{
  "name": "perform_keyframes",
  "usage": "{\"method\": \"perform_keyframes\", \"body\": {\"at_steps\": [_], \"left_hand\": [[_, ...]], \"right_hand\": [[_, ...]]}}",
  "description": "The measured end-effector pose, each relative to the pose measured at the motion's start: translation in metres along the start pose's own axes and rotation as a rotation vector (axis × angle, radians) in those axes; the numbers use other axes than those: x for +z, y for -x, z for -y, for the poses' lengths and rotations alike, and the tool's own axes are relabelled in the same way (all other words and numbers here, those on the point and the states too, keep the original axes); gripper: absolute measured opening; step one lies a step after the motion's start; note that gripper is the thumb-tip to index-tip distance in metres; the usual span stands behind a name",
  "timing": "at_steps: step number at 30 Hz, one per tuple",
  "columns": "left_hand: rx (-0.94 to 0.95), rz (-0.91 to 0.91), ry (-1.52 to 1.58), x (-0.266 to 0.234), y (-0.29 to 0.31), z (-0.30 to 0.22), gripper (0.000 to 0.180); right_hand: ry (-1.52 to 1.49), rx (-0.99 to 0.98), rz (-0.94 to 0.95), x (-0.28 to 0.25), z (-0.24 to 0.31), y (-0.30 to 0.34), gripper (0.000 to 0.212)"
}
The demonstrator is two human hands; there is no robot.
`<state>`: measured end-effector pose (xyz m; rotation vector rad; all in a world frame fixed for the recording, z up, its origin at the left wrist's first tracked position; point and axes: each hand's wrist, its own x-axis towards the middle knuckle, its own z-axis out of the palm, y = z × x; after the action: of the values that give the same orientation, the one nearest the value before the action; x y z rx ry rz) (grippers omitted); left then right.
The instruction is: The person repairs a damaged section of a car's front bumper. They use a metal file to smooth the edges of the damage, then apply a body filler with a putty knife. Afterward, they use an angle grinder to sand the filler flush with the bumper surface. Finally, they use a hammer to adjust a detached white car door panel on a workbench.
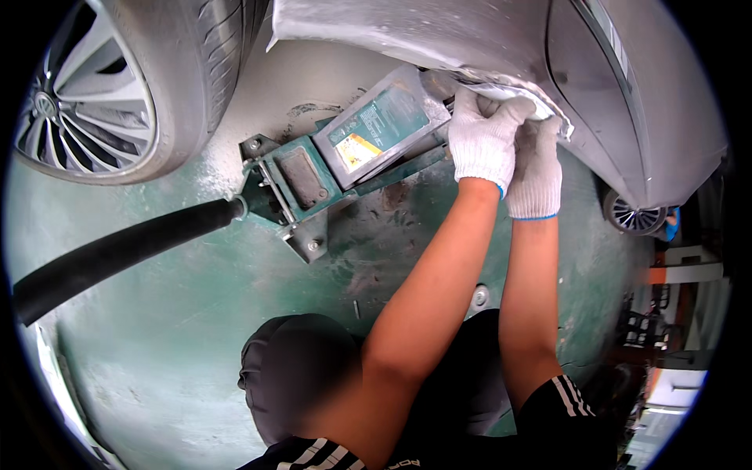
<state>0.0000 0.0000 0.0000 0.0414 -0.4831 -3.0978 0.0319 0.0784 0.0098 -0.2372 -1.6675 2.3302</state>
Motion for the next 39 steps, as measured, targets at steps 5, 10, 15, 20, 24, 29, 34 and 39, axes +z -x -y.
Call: {"method": "perform_keyframes", "body": {"at_steps": [5,10,15,20,24,29,34,39], "left_hand": [[-0.070,0.080,0.240,-0.009,-0.014,-0.002,0.067],[-0.106,0.060,0.307,-0.016,-0.021,0.010,0.077],[-0.130,0.059,0.302,-0.019,-0.014,0.011,0.057],[-0.112,0.058,0.375,-0.017,-0.008,0.007,0.051],[-0.048,0.063,0.515,-0.015,-0.010,0.013,0.046],[-0.087,0.062,0.461,-0.019,-0.013,0.013,0.043],[-0.145,0.021,0.491,-0.017,-0.012,0.006,0.046],[-0.138,-0.015,0.469,-0.016,-0.009,0.004,0.042]], "right_hand": [[0.285,0.111,-0.178,-0.015,0.025,-0.001,0.073],[1.009,-0.147,-0.112,0.025,0.051,0.024,0.037],[1.252,-0.247,-0.102,0.040,0.057,0.024,0.025],[1.292,-0.216,-0.101,0.046,0.059,0.020,0.028],[1.261,-0.219,-0.105,0.046,0.059,0.019,0.030],[1.254,-0.194,-0.100,0.043,0.062,0.017,0.029],[1.286,-0.205,-0.097,0.044,0.061,0.016,0.028],[1.213,-0.184,-0.116,0.044,0.060,0.017,0.028]]}}
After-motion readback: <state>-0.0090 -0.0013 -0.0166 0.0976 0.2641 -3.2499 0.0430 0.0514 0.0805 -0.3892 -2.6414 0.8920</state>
